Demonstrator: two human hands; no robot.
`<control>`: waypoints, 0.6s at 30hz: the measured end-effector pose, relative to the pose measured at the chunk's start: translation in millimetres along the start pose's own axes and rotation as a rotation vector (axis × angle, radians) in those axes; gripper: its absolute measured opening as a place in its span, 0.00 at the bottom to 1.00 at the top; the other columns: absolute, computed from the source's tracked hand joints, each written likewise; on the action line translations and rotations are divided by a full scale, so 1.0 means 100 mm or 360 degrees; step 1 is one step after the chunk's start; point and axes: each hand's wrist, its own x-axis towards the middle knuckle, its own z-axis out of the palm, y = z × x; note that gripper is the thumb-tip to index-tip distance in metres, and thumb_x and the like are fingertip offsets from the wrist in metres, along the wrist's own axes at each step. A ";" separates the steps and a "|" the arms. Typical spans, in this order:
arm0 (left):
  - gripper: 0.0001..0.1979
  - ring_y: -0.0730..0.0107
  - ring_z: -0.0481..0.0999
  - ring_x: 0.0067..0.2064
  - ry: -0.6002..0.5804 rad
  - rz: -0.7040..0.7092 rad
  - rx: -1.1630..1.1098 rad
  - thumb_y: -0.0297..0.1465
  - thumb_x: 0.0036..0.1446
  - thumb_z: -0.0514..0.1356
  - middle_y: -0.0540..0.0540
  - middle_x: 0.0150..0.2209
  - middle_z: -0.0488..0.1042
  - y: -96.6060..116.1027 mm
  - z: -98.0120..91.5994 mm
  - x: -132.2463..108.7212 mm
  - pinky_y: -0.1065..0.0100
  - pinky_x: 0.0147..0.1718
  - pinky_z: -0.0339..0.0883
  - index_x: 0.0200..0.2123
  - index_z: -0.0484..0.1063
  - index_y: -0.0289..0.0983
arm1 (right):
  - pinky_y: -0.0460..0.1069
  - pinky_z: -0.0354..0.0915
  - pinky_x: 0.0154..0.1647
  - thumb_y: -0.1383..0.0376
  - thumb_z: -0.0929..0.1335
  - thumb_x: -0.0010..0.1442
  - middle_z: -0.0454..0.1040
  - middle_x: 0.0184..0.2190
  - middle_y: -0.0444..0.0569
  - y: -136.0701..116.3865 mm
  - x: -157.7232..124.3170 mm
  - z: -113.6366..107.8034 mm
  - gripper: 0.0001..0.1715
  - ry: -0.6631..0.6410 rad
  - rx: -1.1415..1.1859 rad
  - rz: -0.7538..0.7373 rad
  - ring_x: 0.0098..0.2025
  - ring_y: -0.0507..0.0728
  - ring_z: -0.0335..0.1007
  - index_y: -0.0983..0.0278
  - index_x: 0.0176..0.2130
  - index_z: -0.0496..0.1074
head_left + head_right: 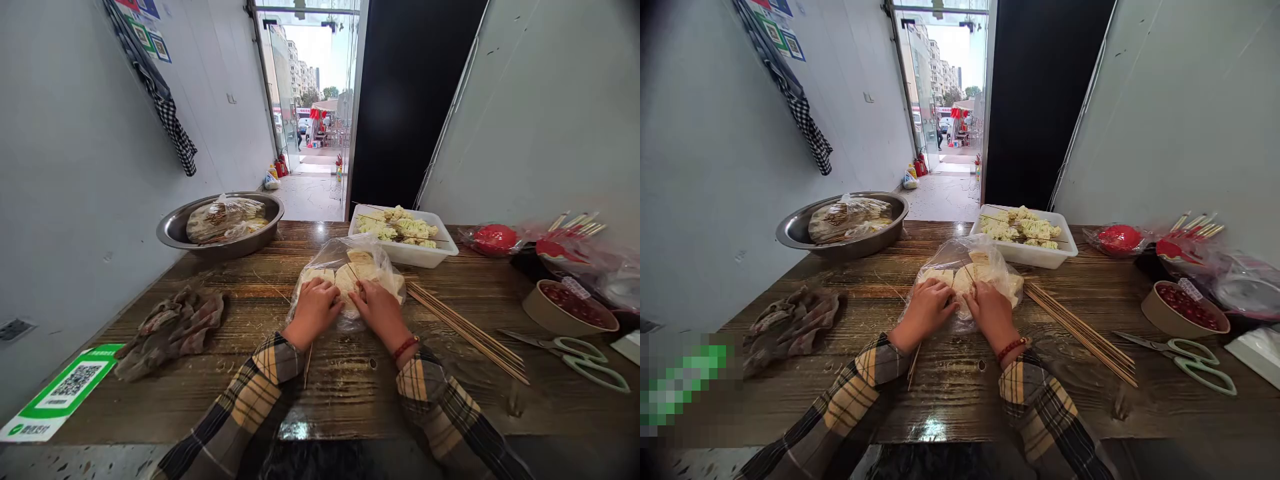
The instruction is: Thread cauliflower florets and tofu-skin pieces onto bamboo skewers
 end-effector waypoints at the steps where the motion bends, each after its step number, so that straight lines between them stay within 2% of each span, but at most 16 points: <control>1: 0.07 0.56 0.68 0.45 0.0008 -0.0002 -0.0023 0.36 0.55 0.60 0.45 0.36 0.75 -0.01 0.01 0.00 0.58 0.41 0.55 0.34 0.72 0.39 | 0.48 0.61 0.37 0.54 0.62 0.64 0.75 0.43 0.52 -0.03 -0.01 0.00 0.19 0.0001 -0.0049 -0.0012 0.42 0.58 0.72 0.62 0.49 0.69; 3: 0.07 0.57 0.68 0.45 0.0023 -0.0005 -0.0058 0.36 0.56 0.60 0.45 0.36 0.75 -0.03 0.01 -0.01 0.58 0.41 0.55 0.33 0.73 0.39 | 0.48 0.62 0.36 0.53 0.62 0.64 0.74 0.44 0.52 -0.09 -0.04 0.00 0.22 -0.0016 -0.0134 -0.0029 0.42 0.58 0.72 0.61 0.52 0.67; 5: 0.08 0.57 0.68 0.44 0.0031 -0.0004 -0.0085 0.36 0.57 0.58 0.45 0.35 0.75 -0.03 0.02 -0.01 0.59 0.41 0.55 0.33 0.73 0.38 | 0.48 0.62 0.34 0.54 0.63 0.64 0.74 0.44 0.52 -0.13 -0.04 0.01 0.20 -0.0040 -0.0163 -0.0026 0.40 0.58 0.72 0.61 0.51 0.68; 12: 0.08 0.57 0.69 0.44 0.0038 -0.0012 -0.0122 0.35 0.58 0.57 0.45 0.35 0.76 -0.04 0.02 0.00 0.59 0.42 0.56 0.32 0.73 0.38 | 0.46 0.60 0.37 0.60 0.68 0.59 0.76 0.36 0.49 -0.12 0.05 0.08 0.09 0.0007 0.0192 0.0030 0.40 0.56 0.71 0.63 0.37 0.73; 18: 0.06 0.58 0.70 0.43 0.0060 -0.0016 -0.0174 0.30 0.56 0.57 0.44 0.35 0.76 -0.03 0.01 -0.01 0.59 0.42 0.58 0.32 0.74 0.38 | 0.47 0.56 0.32 0.58 0.67 0.60 0.76 0.31 0.50 -0.12 0.06 0.18 0.13 0.0128 0.0158 -0.0027 0.35 0.56 0.70 0.64 0.29 0.72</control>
